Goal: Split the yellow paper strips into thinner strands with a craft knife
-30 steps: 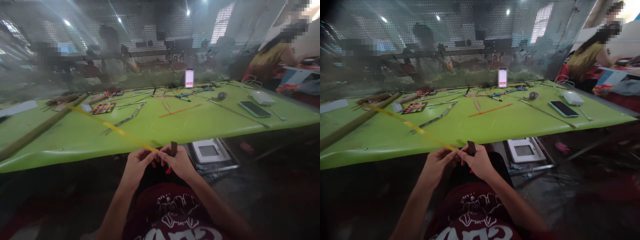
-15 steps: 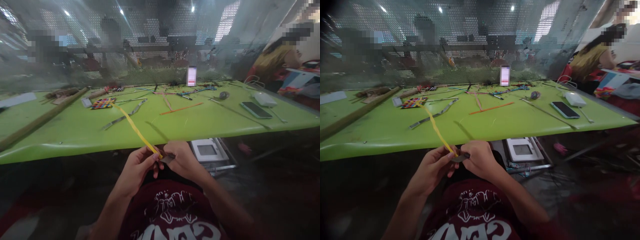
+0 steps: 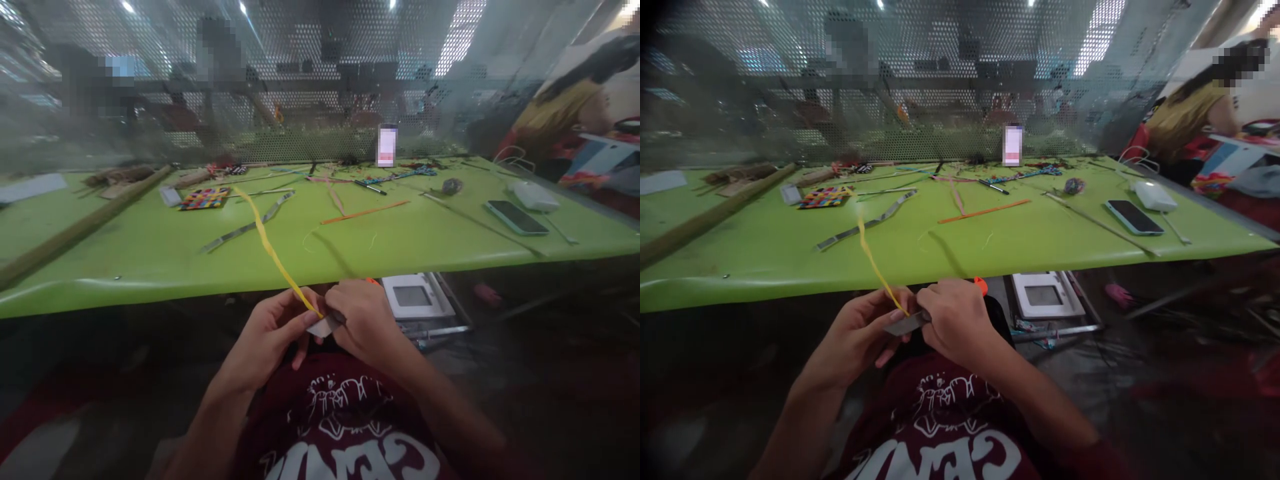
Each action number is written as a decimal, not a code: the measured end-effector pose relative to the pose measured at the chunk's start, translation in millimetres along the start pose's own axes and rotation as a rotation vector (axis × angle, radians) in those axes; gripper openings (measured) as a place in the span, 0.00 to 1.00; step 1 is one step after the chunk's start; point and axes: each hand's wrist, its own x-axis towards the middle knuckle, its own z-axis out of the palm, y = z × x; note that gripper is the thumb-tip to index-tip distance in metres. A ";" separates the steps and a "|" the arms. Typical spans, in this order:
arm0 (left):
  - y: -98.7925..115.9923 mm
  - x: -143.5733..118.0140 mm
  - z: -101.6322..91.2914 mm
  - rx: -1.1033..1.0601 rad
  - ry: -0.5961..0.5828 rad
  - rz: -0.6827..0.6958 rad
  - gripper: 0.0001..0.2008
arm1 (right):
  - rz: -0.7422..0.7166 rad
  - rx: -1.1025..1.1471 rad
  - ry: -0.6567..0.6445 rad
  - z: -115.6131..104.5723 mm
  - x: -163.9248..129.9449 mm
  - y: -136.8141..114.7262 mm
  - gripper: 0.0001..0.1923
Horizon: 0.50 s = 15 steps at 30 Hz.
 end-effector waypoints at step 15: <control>2.1 0.7 5.3 0.022 0.129 -0.035 0.08 | 0.047 -0.014 -0.061 -2.4 1.6 -7.2 0.06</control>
